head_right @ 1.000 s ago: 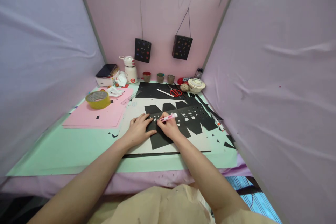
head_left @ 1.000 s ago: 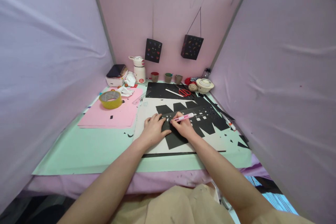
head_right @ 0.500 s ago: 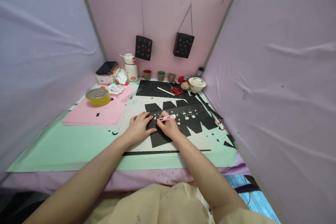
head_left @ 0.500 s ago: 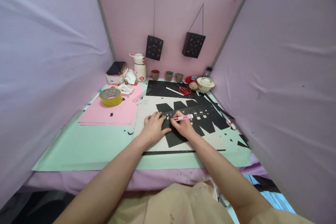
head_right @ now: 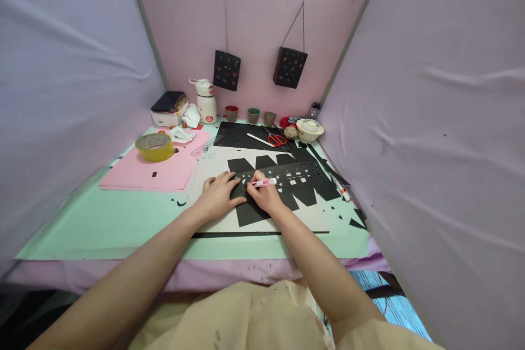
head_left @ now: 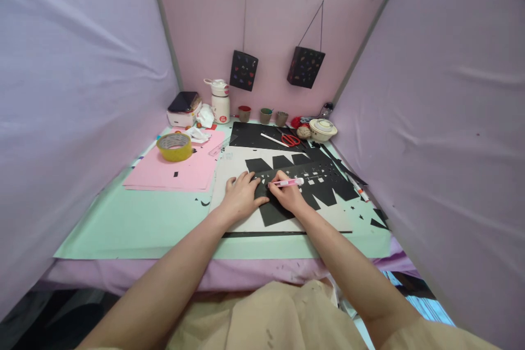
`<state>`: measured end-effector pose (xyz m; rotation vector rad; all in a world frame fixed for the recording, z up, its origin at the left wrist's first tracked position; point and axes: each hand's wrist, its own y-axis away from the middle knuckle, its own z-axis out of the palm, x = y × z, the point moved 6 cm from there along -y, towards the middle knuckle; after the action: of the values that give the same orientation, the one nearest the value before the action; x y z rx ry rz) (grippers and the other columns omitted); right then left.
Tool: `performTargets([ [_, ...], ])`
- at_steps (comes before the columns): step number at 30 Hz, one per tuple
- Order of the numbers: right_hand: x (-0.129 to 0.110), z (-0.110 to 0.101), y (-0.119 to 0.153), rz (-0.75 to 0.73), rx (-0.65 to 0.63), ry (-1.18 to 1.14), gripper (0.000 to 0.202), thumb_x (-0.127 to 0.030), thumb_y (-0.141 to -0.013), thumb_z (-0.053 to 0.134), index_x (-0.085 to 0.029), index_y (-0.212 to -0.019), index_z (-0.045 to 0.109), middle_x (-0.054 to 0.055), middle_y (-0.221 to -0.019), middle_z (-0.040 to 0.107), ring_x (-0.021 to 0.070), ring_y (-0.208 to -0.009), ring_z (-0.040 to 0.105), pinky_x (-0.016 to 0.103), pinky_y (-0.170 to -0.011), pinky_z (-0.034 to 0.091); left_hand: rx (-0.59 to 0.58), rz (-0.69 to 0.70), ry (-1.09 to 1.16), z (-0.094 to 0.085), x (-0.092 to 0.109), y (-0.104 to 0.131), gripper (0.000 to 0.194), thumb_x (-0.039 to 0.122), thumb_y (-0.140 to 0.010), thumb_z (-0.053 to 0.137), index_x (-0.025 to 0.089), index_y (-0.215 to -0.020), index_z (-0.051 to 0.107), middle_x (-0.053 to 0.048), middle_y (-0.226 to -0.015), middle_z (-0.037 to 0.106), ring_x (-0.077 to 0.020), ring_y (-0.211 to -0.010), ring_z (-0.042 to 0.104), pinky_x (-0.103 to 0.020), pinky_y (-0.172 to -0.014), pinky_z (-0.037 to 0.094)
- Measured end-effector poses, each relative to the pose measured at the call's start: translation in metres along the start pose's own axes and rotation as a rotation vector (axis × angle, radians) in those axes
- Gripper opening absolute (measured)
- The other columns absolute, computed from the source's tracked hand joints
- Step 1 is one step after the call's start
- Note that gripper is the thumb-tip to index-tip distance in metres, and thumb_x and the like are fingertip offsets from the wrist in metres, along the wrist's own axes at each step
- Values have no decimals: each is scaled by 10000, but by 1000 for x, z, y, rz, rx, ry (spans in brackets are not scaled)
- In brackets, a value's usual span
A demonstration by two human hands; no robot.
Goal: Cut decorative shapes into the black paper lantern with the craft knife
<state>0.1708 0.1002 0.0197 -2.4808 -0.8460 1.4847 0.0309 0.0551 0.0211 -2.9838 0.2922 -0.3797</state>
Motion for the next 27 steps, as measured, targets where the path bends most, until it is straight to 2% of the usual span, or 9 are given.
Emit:
performTargets([
  [27,-2,-1,0,8,16,-10,170,-260,-796,508,-238,-684,381,-45,-636,449,157,-619,446,291,-617,339,-11,-4,-5,-1,1,0,532,524,-899,591,190,-1312,550,-121,-1470,454,-325,-1383,373,-591,-1115,291],
])
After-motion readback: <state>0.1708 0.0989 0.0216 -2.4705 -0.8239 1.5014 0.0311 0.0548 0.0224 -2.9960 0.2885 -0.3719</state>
